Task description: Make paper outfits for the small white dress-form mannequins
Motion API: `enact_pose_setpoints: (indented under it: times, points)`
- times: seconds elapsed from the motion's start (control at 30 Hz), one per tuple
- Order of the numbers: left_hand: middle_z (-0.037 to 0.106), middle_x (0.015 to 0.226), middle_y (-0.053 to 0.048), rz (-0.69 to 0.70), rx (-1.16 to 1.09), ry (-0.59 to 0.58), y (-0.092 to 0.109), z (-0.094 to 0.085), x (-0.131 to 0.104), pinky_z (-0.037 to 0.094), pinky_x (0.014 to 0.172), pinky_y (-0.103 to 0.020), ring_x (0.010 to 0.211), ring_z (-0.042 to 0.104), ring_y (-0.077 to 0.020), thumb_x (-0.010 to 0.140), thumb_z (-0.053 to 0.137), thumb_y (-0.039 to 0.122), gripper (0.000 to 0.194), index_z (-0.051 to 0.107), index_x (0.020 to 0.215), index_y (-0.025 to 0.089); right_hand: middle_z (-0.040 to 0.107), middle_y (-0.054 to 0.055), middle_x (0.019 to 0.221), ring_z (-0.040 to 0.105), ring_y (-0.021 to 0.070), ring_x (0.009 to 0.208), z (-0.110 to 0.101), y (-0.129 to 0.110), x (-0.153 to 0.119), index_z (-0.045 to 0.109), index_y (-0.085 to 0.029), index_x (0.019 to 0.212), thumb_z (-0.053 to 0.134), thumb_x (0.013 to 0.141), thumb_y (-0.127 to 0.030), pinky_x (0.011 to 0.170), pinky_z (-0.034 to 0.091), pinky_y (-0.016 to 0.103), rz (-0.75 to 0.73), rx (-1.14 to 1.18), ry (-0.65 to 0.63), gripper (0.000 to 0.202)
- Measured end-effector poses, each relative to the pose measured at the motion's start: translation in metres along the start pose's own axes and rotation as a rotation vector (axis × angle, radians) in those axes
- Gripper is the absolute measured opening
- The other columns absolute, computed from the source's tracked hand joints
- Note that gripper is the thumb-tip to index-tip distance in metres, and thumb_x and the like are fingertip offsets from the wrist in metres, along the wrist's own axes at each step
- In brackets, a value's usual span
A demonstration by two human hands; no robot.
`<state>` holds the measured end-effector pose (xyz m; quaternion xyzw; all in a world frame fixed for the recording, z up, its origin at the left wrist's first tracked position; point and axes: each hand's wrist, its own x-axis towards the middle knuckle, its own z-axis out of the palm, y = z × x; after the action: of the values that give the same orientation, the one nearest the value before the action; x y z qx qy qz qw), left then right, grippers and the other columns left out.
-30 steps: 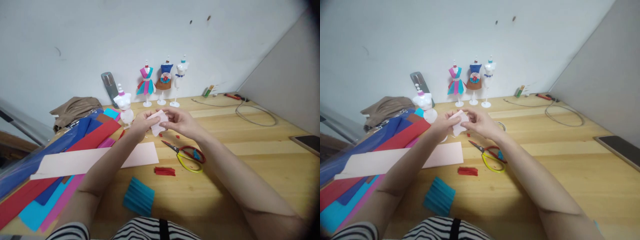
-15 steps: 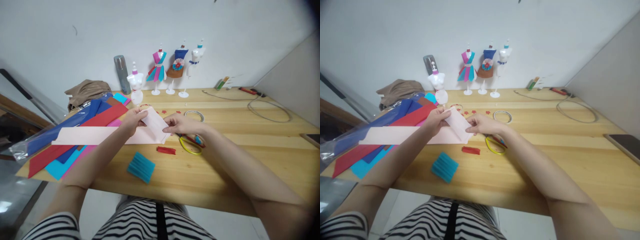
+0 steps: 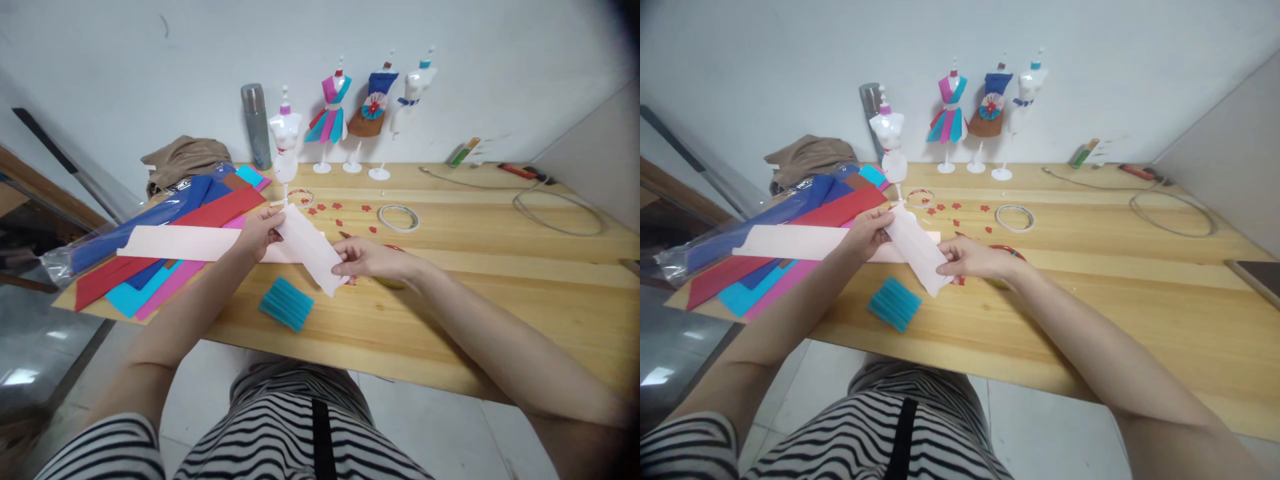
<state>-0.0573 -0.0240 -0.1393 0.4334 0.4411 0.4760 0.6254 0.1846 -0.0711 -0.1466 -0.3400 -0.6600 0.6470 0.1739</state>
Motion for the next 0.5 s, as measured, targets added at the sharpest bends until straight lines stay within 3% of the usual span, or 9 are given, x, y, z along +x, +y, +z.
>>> enact_pose_setpoints:
  times: [0.13, 0.3, 0.5]
  points:
    - [0.059, 0.061, 0.000, 0.012, -0.050, 0.148, -0.004, -0.009, 0.002, 0.049, 0.057, -0.021, 0.054, 0.057, -0.0081, 0.083, 0.061, 0.013, 0.015, 0.055, 0.070, 0.014, 0.062, -0.002, 0.065, 0.052, 0.0070, 0.052, 0.012, -0.005, -0.003, 0.069, -0.014, 0.088, 0.077, 0.072, -0.034, 0.047, 0.041, 0.019, 0.016, -0.046, -0.001, 0.027]
    - [0.055, 0.058, 0.002, 0.022, -0.092, 0.258, -0.003, -0.022, 0.013, 0.047, 0.054, -0.019, 0.050, 0.054, -0.0073, 0.087, 0.059, 0.014, 0.021, 0.052, 0.067, 0.016, 0.062, -0.002, 0.062, 0.052, 0.0077, 0.051, 0.020, -0.002, -0.001, 0.066, -0.015, 0.079, 0.079, 0.069, -0.032, 0.046, 0.041, 0.020, 0.016, -0.050, 0.036, 0.023]
    - [0.062, 0.062, -0.002, 0.044, -0.098, 0.200, -0.004, -0.020, 0.010, 0.052, 0.061, -0.021, 0.058, 0.060, -0.0094, 0.086, 0.057, 0.012, 0.016, 0.058, 0.071, 0.013, 0.065, 0.000, 0.066, 0.057, 0.0100, 0.054, 0.028, 0.005, 0.005, 0.058, -0.018, 0.074, 0.076, 0.067, -0.025, 0.050, 0.044, 0.022, -0.055, -0.091, 0.273, 0.021]
